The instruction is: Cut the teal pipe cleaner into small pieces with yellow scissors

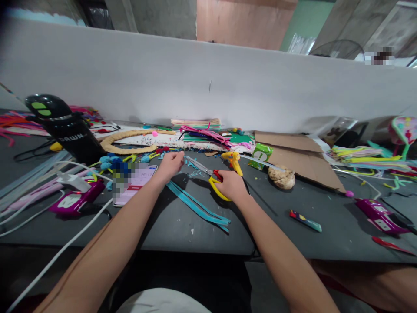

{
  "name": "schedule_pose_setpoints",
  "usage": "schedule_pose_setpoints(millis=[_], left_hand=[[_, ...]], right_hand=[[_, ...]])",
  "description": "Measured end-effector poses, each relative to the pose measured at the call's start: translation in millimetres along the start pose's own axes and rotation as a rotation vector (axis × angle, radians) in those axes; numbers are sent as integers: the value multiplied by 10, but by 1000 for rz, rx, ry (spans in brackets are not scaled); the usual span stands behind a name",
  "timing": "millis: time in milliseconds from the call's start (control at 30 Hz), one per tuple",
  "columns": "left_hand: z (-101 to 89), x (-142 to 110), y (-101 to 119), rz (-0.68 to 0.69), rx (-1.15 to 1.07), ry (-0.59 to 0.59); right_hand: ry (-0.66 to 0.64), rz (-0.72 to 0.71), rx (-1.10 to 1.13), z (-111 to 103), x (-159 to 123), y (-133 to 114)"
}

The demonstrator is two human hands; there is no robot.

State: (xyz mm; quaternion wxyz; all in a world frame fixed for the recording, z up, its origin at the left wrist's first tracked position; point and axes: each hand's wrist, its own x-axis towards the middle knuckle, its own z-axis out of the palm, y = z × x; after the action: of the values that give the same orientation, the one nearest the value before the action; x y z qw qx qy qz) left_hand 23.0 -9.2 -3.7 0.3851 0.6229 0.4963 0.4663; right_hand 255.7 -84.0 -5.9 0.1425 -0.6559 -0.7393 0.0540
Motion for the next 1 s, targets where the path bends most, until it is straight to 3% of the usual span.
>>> schedule_pose_setpoints(millis=[800,1000], left_hand=[[1,11,25,-4,-31,-12],[-126,41,72,-15,105,37]], right_hand=[[19,44,82,2,1,12],[-14,123,53,-34,14,-6]])
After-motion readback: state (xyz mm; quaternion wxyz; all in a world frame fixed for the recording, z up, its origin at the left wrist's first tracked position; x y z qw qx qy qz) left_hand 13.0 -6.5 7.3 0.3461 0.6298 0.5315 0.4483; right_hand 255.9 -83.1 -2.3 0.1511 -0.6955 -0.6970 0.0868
